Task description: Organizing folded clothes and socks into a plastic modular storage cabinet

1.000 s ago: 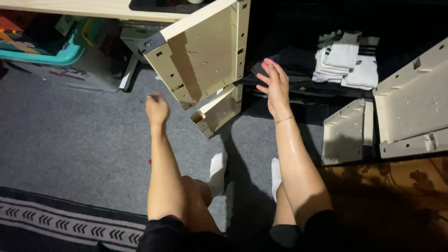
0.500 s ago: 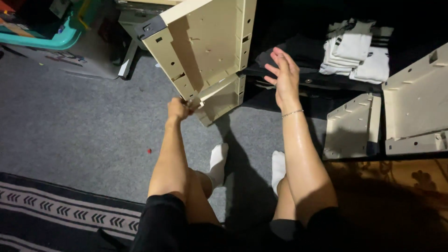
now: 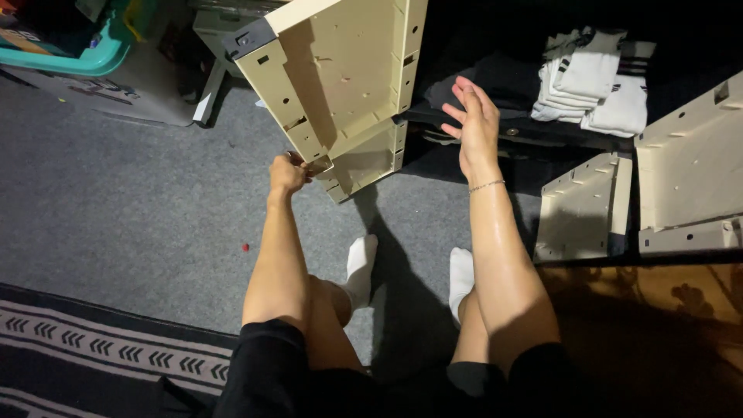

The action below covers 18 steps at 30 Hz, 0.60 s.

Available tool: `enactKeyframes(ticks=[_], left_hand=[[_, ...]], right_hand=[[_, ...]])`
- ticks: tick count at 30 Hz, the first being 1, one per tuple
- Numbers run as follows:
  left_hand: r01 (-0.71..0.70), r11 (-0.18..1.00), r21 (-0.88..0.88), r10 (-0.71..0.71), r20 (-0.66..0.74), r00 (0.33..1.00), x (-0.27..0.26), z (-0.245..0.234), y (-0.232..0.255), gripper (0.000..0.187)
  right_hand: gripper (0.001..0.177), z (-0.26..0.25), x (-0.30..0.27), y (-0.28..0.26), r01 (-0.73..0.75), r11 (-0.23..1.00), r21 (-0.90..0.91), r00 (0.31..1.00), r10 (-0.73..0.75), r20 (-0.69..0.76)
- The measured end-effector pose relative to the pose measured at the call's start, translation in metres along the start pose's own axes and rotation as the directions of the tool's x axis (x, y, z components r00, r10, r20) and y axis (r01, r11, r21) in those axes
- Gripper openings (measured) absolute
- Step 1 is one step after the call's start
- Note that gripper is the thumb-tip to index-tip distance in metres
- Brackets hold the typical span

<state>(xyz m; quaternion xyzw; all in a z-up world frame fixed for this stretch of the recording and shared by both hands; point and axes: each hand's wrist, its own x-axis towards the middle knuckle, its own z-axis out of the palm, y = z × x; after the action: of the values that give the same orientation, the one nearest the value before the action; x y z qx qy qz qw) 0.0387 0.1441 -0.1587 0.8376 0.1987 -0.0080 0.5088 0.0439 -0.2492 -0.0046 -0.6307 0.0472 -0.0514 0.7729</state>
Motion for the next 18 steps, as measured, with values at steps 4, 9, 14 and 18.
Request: enactKeyframes(ticks=[4, 9, 14, 18], left_hand=[[-0.008, 0.999, -0.046, 0.006, -0.04, 0.999, 0.003, -0.008, -0.002, 0.008], [-0.113, 0.95, -0.291, 0.048, -0.221, 0.974, 0.033, -0.02, -0.027, 0.016], [-0.15, 0.703, -0.695, -0.069, -0.277, 0.958, 0.001, -0.049, 0.04, 0.007], [-0.168, 0.661, -0.731, -0.051, -0.268, 0.962, -0.012, -0.063, 0.061, 0.011]], right_hand=[[0.057, -0.002, -0.001, -0.001, 0.007, 1.0, 0.009, 1.0, -0.007, 0.005], [0.057, -0.003, 0.0, -0.001, 0.006, 1.0, 0.008, 1.0, -0.006, -0.008], [0.057, -0.003, -0.001, -0.003, -0.005, 1.0, 0.022, 1.0, 0.005, 0.003], [0.058, -0.002, -0.006, -0.008, 0.014, 1.0, 0.01, 1.0, -0.014, 0.012]])
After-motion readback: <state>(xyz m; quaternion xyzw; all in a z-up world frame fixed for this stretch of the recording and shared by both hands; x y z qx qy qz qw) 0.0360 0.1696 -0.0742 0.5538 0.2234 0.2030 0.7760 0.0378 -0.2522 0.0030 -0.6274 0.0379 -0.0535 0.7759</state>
